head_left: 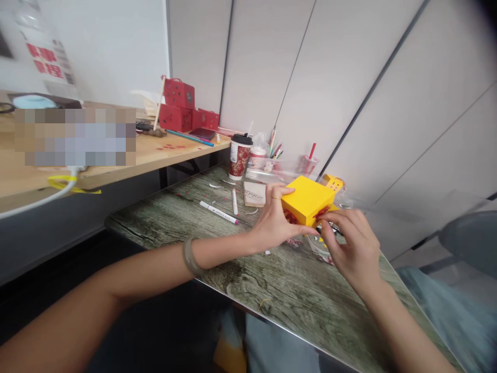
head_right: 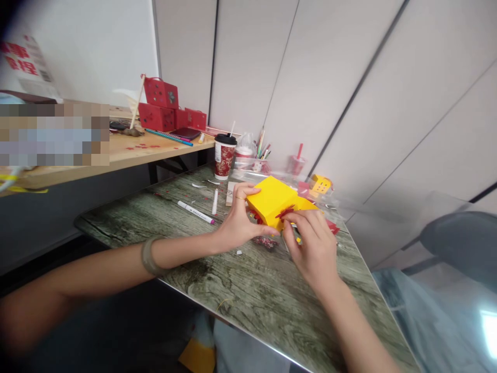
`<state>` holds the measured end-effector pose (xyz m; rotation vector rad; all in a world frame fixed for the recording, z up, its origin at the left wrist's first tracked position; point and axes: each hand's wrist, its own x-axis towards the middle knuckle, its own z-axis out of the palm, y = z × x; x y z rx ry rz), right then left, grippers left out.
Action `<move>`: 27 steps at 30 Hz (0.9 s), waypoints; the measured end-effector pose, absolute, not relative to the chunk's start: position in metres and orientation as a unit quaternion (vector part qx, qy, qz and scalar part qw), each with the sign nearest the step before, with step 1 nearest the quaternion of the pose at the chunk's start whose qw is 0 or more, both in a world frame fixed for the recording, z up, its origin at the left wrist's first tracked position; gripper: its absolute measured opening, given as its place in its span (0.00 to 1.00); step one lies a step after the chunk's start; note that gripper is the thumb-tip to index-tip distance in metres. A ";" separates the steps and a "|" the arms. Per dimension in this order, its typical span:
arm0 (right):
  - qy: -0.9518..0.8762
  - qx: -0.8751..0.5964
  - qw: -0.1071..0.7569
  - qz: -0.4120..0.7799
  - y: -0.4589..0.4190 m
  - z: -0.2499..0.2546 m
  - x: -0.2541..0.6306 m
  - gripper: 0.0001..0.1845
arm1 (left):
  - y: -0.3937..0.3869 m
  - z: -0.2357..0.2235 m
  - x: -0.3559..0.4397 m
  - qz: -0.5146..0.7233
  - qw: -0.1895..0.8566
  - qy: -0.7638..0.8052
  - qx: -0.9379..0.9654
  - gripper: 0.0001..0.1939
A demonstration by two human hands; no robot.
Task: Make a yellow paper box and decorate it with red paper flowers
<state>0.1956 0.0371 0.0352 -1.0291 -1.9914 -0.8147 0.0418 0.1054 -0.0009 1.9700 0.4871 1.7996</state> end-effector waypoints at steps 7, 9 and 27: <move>-0.762 -0.415 0.379 -0.322 0.034 0.035 0.192 0.07 | 0.101 0.000 0.038 0.622 0.143 0.221 0.738 0.41; -0.760 -0.418 0.377 -0.323 0.035 0.034 0.191 0.06 | 0.101 0.000 0.038 0.621 0.117 0.216 0.744 0.41; -0.743 -0.435 0.423 -0.282 0.035 0.032 0.186 0.06 | 0.101 -0.001 0.038 0.617 0.106 0.230 0.745 0.40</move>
